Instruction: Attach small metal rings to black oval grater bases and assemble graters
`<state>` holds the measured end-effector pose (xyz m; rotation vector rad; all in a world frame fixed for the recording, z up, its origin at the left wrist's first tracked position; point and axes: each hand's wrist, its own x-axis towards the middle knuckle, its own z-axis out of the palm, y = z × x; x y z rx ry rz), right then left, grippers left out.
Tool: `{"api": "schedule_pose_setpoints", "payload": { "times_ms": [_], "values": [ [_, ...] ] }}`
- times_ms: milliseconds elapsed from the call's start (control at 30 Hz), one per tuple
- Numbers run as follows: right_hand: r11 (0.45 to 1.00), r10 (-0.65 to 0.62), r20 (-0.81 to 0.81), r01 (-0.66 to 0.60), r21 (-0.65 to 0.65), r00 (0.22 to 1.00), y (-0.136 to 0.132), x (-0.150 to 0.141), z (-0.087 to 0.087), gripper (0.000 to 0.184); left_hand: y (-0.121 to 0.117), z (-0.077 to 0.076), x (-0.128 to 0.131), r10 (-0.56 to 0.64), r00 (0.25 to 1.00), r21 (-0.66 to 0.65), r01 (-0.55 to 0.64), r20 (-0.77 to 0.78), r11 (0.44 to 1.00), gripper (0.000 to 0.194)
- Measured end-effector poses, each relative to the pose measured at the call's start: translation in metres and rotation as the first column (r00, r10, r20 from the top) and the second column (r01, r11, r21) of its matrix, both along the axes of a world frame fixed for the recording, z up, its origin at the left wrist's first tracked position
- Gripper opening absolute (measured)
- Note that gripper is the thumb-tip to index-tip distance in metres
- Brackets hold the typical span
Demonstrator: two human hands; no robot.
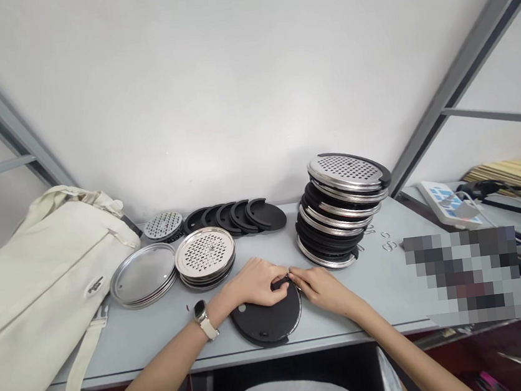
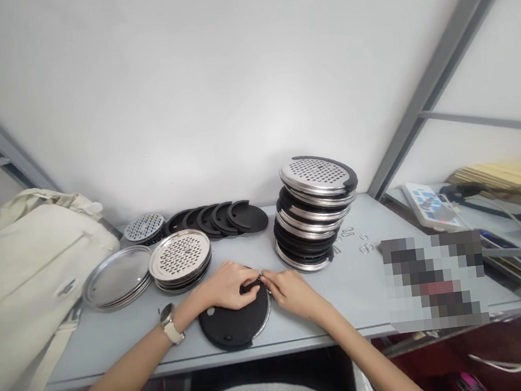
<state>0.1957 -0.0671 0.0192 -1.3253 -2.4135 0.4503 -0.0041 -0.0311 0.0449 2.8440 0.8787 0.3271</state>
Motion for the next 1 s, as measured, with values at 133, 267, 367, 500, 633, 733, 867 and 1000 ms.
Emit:
{"api": "schedule_pose_setpoints", "payload": {
  "times_ms": [133,267,367,500,633,733,867,1000],
  "values": [
    [1.000,-0.019,0.005,0.019,0.016,1.000,-0.001,-0.001,-0.001,0.030,0.000,0.000,0.000,-0.004,1.000,-0.002,0.004,0.003,1.000,0.016],
    [0.999,-0.032,-0.016,0.032,0.034,0.999,-0.002,-0.001,-0.006,0.030,-0.001,0.002,-0.001,-0.001,1.000,-0.007,0.001,0.002,1.000,0.015],
    [0.999,-0.028,-0.029,0.028,0.032,0.999,-0.002,0.000,-0.009,0.030,-0.002,0.003,-0.001,-0.003,1.000,0.000,0.003,-0.001,1.000,0.015],
    [0.999,-0.020,-0.028,0.020,0.028,0.999,-0.001,0.001,-0.011,0.029,-0.001,0.002,0.000,-0.009,1.000,0.013,0.008,0.008,1.000,0.015],
    [0.999,-0.025,-0.014,0.026,0.028,1.000,-0.001,0.000,-0.009,0.029,-0.001,0.001,0.000,-0.006,1.000,0.024,0.006,0.008,1.000,0.015],
    [0.999,-0.027,-0.022,0.027,0.026,0.999,-0.002,0.000,-0.008,0.029,-0.001,0.001,-0.001,-0.005,1.000,0.030,0.005,0.004,1.000,0.014],
    [1.000,-0.023,-0.052,0.024,0.013,0.998,-0.002,0.001,-0.007,0.031,-0.002,0.001,-0.002,-0.010,1.000,0.020,0.010,0.007,1.000,0.014],
    [1.000,-0.015,-0.070,0.015,0.002,0.997,-0.002,0.001,-0.006,0.030,-0.002,0.001,-0.001,-0.013,1.000,0.022,0.013,0.009,1.000,0.016]
  ]
}}
